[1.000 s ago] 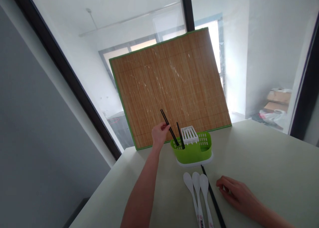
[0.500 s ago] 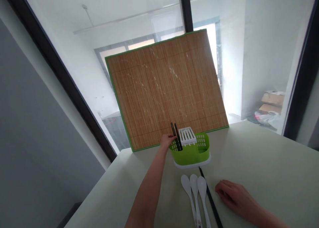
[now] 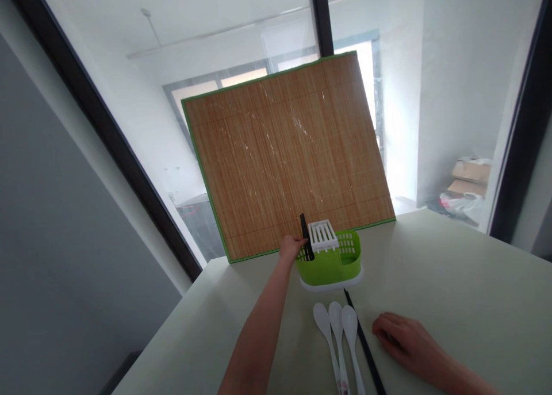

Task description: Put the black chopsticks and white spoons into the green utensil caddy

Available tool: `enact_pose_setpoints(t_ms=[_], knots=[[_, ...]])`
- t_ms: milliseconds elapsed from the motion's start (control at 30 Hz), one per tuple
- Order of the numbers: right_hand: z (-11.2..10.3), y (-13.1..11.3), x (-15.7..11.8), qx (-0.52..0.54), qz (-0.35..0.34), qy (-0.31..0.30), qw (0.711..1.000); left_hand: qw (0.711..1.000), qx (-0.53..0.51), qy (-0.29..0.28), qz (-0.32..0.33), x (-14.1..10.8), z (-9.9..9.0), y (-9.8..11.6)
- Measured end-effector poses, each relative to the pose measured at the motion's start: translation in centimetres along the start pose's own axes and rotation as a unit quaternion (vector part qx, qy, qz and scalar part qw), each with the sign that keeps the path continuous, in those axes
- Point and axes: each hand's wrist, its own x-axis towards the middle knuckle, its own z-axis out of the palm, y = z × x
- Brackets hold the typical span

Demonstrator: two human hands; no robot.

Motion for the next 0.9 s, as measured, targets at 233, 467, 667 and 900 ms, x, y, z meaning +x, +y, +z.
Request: enact_pose_setpoints(t_ms=[233, 467, 667, 900], knots=[[-0.1, -0.3, 0.1, 0.008, 0.022, -0.001, 1.0, 0.995, 0.059, 0.068, 0.037, -2.8, -0.9, 0.4], [-0.1, -2.2, 0.1, -0.002, 0.119, -0.018, 0.993, 0.977, -0.004, 0.192, 0.094, -6.6, -1.4, -2.4], [1.1, -4.9, 0.1, -0.049, 0.136, -0.012, 0.989, 0.934, -0.182, 0.261, 0.161, -10.1, 0.4, -5.6], [1.4, -3.5, 0.1, -0.181, 0.165, -0.033, 0.969, 0.926, -0.216, 0.27, 0.153, -11.0, -0.9, -5.1]])
